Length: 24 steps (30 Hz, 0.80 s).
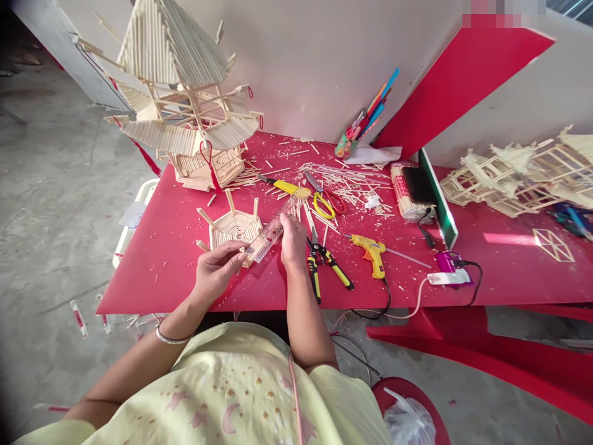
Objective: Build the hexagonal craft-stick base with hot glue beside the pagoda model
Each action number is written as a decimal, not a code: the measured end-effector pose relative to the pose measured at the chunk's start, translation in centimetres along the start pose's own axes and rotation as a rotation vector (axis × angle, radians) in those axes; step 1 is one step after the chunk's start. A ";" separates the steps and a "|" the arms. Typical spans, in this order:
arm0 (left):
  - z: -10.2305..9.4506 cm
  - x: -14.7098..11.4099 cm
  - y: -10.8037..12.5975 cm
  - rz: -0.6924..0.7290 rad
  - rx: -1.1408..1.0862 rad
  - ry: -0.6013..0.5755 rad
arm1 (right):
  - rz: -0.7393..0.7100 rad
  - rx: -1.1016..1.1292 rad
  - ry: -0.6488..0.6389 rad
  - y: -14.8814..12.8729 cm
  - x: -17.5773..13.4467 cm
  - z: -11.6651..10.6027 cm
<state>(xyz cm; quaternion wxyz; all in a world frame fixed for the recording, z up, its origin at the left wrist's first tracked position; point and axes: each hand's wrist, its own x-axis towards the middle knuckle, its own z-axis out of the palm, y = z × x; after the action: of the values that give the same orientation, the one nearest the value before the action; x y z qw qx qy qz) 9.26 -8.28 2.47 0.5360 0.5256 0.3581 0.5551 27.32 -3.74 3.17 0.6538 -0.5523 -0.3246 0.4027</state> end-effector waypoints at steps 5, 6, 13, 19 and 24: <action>-0.1 0.0 -0.1 0.008 -0.008 -0.022 | 0.024 0.011 -0.027 -0.6 -0.3 0.4; -0.1 0.0 -0.1 0.007 -0.012 -0.022 | 0.031 0.012 -0.035 -0.8 -0.3 0.4; 0.0 -0.1 0.0 0.001 -0.014 -0.019 | 0.047 -0.001 -0.017 -1.2 -0.4 0.7; -0.1 -0.2 -0.2 -0.015 -0.012 -0.011 | 0.028 -0.003 -0.011 -0.9 -0.5 0.7; -0.3 -0.2 -0.6 -0.031 0.006 -0.007 | 0.009 -0.010 -0.010 -1.0 -0.5 0.7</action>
<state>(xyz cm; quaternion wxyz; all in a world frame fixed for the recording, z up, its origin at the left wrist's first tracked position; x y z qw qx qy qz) 9.09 -8.38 1.84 0.5444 0.5236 0.3657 0.5438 26.59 -3.92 4.28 0.6477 -0.5550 -0.3272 0.4067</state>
